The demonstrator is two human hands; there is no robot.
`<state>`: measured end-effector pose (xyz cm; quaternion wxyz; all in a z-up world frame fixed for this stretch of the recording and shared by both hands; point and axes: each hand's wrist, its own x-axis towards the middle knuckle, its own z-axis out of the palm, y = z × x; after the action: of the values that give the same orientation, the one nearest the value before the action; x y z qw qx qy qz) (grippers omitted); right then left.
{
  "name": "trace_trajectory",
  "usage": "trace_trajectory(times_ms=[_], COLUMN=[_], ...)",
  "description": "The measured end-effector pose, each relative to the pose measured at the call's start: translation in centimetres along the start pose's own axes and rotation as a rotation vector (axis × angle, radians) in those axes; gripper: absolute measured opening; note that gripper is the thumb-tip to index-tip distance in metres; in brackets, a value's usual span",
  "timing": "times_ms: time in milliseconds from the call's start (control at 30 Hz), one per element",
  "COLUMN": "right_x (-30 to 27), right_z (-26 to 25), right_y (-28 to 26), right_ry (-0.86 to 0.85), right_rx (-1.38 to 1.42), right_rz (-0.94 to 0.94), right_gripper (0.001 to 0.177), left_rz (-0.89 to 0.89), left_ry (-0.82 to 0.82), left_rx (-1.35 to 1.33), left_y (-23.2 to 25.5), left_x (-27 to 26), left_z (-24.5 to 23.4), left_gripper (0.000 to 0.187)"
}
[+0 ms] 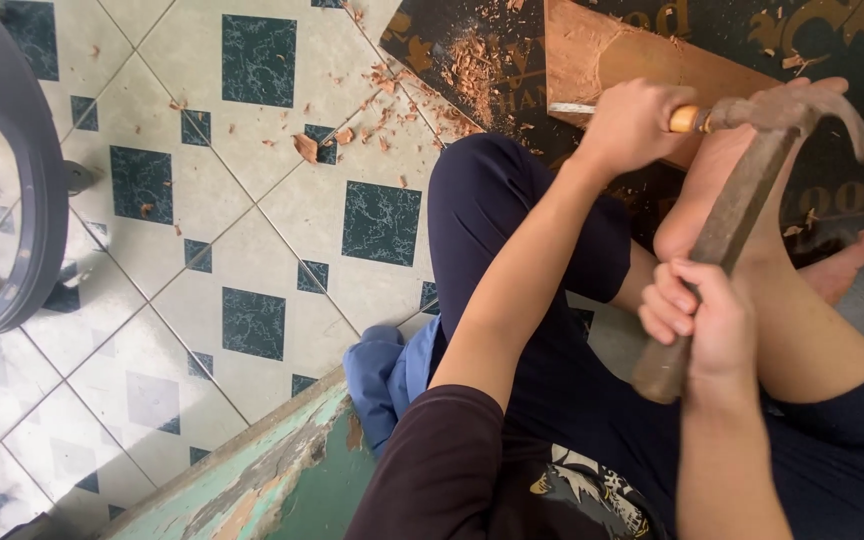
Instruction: Chiseling a piece of wood using a hammer and a small chisel while sitting on the floor.
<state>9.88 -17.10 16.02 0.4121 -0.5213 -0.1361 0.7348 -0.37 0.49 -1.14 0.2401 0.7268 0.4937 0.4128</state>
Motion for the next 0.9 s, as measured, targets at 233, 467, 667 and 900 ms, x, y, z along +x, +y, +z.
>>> trace_trajectory(times_ms=[233,467,667,900], right_x=[-1.3,-1.8,-0.5,-0.4], right_z=[0.9,-0.5,-0.4,-1.8], right_y=[-0.3,-1.0,-1.3,-1.5], right_ry=[0.079,0.114,0.008,-0.099], right_rx=[0.155,0.171,0.133,0.166], right_rz=[-0.218,-0.170,-0.089,-0.233], right_gripper=[0.015,0.014,0.019,0.016], left_rz=[-0.024,0.080,0.021,0.009], left_ry=[-0.062,-0.036,0.051,0.068], left_rx=[0.037,-0.079,-0.090,-0.090], left_y=[-0.4,1.5,1.1,0.9], left_x=[-0.5,0.4,1.2,1.7], left_z=[-0.3,0.2,0.5,0.0], left_gripper=[0.014,0.026,0.022,0.024])
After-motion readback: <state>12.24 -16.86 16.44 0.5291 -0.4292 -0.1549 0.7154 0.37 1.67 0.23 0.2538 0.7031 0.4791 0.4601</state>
